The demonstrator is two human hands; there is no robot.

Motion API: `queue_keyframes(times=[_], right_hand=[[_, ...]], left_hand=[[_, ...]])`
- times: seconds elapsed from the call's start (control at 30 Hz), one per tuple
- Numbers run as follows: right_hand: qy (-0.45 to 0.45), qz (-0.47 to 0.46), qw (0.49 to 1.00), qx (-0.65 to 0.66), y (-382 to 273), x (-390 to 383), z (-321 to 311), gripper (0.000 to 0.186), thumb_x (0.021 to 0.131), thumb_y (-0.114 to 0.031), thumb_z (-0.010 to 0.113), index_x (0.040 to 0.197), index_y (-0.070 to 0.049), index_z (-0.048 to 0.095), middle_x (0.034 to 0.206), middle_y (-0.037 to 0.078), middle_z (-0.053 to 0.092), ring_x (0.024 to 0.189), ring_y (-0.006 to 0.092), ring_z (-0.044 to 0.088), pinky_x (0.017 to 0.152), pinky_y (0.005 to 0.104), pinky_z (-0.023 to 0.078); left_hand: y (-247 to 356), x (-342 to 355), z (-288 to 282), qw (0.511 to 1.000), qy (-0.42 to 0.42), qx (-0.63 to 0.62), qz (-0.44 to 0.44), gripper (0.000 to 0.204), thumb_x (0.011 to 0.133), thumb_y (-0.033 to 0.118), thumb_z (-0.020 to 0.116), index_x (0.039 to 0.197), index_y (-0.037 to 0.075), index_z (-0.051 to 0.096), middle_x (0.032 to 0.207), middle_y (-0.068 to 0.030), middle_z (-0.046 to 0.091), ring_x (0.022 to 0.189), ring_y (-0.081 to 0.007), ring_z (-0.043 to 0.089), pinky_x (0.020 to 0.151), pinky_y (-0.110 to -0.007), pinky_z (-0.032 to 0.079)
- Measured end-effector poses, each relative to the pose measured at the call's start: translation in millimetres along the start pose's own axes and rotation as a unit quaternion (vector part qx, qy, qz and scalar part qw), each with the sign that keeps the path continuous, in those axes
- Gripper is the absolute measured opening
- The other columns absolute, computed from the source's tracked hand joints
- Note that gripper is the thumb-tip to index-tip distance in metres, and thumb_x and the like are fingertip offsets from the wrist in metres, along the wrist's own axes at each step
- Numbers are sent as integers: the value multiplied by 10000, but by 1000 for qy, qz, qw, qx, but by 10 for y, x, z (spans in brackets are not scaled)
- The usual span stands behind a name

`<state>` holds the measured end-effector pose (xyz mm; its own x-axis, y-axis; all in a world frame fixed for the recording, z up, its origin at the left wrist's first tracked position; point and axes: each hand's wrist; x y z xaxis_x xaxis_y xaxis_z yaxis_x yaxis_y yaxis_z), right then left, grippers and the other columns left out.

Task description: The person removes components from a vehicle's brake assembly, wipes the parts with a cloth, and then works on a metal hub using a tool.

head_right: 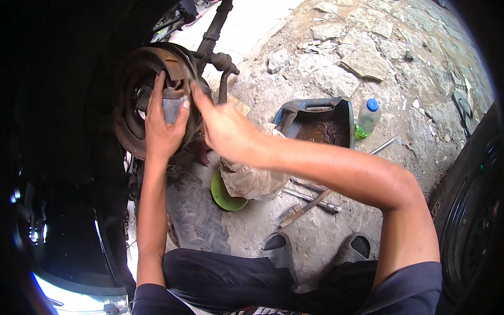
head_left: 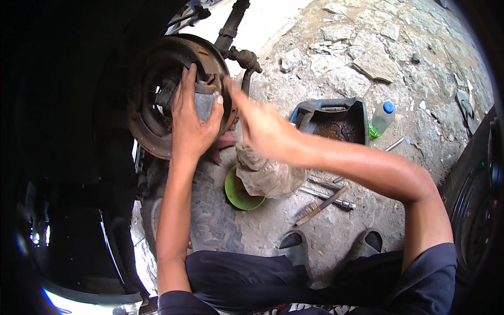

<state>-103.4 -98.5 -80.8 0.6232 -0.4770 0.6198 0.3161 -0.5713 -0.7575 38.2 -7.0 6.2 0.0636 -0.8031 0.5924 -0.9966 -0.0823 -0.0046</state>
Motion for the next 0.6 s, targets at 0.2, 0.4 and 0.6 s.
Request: queue_keyframes(times=[0.2, 0.4, 0.6], right_hand=[[-57, 5, 989, -137, -201, 418, -272, 680, 844, -11, 545, 1433, 228, 305, 716, 313, 669, 711, 463, 711, 673, 501, 602], [-166, 57, 958, -227, -504, 60, -215, 752, 820, 16, 522, 1494, 184, 234, 680, 301, 660, 677, 457, 707, 626, 536, 580], [-106, 16, 977, -186, -340, 419, -370, 690, 822, 54, 530, 1450, 211, 290, 694, 323, 650, 722, 471, 706, 653, 518, 583]], left_hand=[[12, -18, -11, 1000, -8, -10, -16, 701, 917, 163, 697, 1538, 40, 396, 1467, -266, 513, 1339, -406, 529, 1110, -455, 420], [27, -20, -29, 1000, -9, -14, -22, 688, 927, 155, 688, 1539, 39, 396, 1494, -259, 492, 1375, -403, 498, 1133, -446, 398], [-19, -37, -37, 999, -17, -38, -21, 585, 981, 151, 518, 1536, 12, 396, 1550, -239, 440, 1448, -387, 414, 1195, -435, 308]])
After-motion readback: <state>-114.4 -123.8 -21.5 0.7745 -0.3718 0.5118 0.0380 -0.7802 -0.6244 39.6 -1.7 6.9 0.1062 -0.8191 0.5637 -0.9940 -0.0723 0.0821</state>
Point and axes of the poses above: each hand's wrist, its own x-axis towards the middle knuckle, its own z-axis out of the palm, y = z × x
